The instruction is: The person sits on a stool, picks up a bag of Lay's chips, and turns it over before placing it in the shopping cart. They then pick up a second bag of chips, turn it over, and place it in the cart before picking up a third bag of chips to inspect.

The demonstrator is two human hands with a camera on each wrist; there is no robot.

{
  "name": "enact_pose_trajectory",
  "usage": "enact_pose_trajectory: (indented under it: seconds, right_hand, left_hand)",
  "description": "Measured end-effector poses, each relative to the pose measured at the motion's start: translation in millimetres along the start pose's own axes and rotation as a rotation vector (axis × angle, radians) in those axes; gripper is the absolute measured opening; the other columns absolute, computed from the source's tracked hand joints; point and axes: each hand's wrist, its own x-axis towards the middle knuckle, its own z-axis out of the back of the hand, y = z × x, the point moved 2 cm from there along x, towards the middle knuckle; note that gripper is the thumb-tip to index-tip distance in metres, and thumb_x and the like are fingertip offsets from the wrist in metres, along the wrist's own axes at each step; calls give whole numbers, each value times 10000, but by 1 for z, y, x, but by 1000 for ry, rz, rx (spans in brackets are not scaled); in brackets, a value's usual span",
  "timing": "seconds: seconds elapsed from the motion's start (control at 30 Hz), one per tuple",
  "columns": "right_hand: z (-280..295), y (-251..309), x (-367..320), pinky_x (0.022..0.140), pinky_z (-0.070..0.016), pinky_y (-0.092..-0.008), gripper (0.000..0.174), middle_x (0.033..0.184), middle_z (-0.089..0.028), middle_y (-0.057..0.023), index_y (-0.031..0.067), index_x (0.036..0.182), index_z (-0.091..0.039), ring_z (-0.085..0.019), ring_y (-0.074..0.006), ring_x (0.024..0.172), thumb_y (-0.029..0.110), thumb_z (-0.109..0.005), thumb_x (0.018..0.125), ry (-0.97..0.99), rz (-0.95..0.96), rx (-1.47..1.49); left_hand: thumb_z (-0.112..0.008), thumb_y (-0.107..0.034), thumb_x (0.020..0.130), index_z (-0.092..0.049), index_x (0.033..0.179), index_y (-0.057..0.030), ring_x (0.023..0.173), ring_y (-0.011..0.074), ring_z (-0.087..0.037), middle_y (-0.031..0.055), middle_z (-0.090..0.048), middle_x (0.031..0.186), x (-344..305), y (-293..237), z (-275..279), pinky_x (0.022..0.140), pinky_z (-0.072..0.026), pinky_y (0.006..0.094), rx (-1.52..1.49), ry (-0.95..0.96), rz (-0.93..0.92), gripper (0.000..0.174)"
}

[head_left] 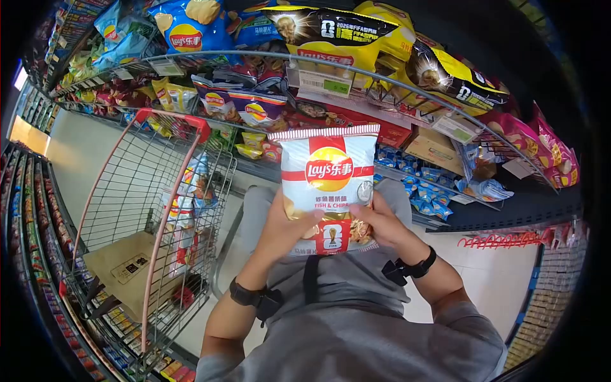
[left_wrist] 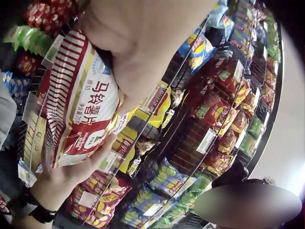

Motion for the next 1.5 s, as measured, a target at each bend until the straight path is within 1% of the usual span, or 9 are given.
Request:
enact_pose_trajectory:
  seconds: [0.7, 0.8, 0.9, 0.93, 1.03, 1.17, 1.2, 1.3, 1.5]
  right_hand:
    - [23, 14, -12, 909, -477, -307, 508, 1213, -562, -105, -11, 1296, -405, -570, -153, 1067, 117, -647, 868, -131, 56, 143]
    - [23, 14, 1, 913, -470, -308, 479, 1219, -553, -107, -2, 1272, -425, -560, -147, 1081, 90, -649, 859, -160, 101, 71]
    - [24, 5, 14, 924, -458, -306, 477, 1208, -553, -99, -3, 1262, -434, -543, -139, 1098, 66, -659, 847, -246, 196, 7]
    - [22, 5, 16, 939, -443, -304, 513, 1204, -550, -88, 4, 1275, -418, -531, -144, 1110, 68, -676, 836, -269, 218, -46]
    - [12, -4, 21, 959, -428, -310, 556, 1231, -529, -82, 18, 1304, -386, -528, -155, 1111, 91, -680, 838, -152, 339, -126]
    - [-2, -6, 14, 1057, -334, -381, 776, 1434, -333, -145, 42, 1444, -239, -329, -231, 1334, 150, -695, 825, 36, 429, -352]
    - [-6, -6, 9, 1080, -296, -400, 819, 1501, -228, -157, 67, 1466, -223, -210, -251, 1400, 158, -697, 804, 76, 407, -474]
    - [-15, 5, 2, 1078, -298, -401, 791, 1515, -216, -157, 76, 1455, -264, -218, -261, 1400, 147, -688, 791, 165, 411, -739]
    - [8, 10, 5, 1071, -320, -395, 769, 1480, -291, -154, 37, 1424, -308, -302, -240, 1362, 70, -706, 767, 108, 442, -524]
  left_hand:
    - [-664, -86, 834, -355, 1339, -11, 1129, 170, -523, 102, -562, 1188, 28, 20, -20, 962, -423, 324, -179, 87, 72, 597]
    - [-666, -63, 819, -361, 1351, -37, 1089, 171, -545, 88, -551, 1209, 33, 22, -13, 923, -443, 312, 56, -110, -264, 614]
    - [-685, -87, 805, -414, 1339, -71, 1098, 189, -534, 88, -527, 1243, 28, 21, 9, 909, -440, 312, 512, -3, -305, 598]
    - [-721, -97, 772, -451, 1328, -96, 1124, 201, -507, 86, -468, 1306, 28, 22, 8, 900, -436, 321, 474, 187, -295, 618]
    - [-744, -82, 742, -427, 1347, -93, 1175, 213, -468, 84, -418, 1347, 16, 6, -17, 932, -427, 338, 421, 155, -181, 684]
    - [-751, -42, 717, -212, 1430, -53, 1211, 210, -435, 120, -402, 1325, 22, 20, -11, 1000, -396, 368, 112, 35, -224, 895]
    - [-752, -33, 715, -201, 1403, -35, 1182, 198, -463, 125, -423, 1285, 25, 23, -8, 976, -421, 357, 82, 24, -188, 882]
    - [-744, -26, 723, -271, 1345, -39, 1127, 184, -505, 105, -456, 1248, 30, 28, -2, 919, -458, 321, 93, -73, -112, 782]
    - [-661, 14, 794, -408, 1229, -30, 964, 140, -594, 75, -586, 1080, 36, 29, 6, 826, -502, 290, 69, -227, -85, 505]
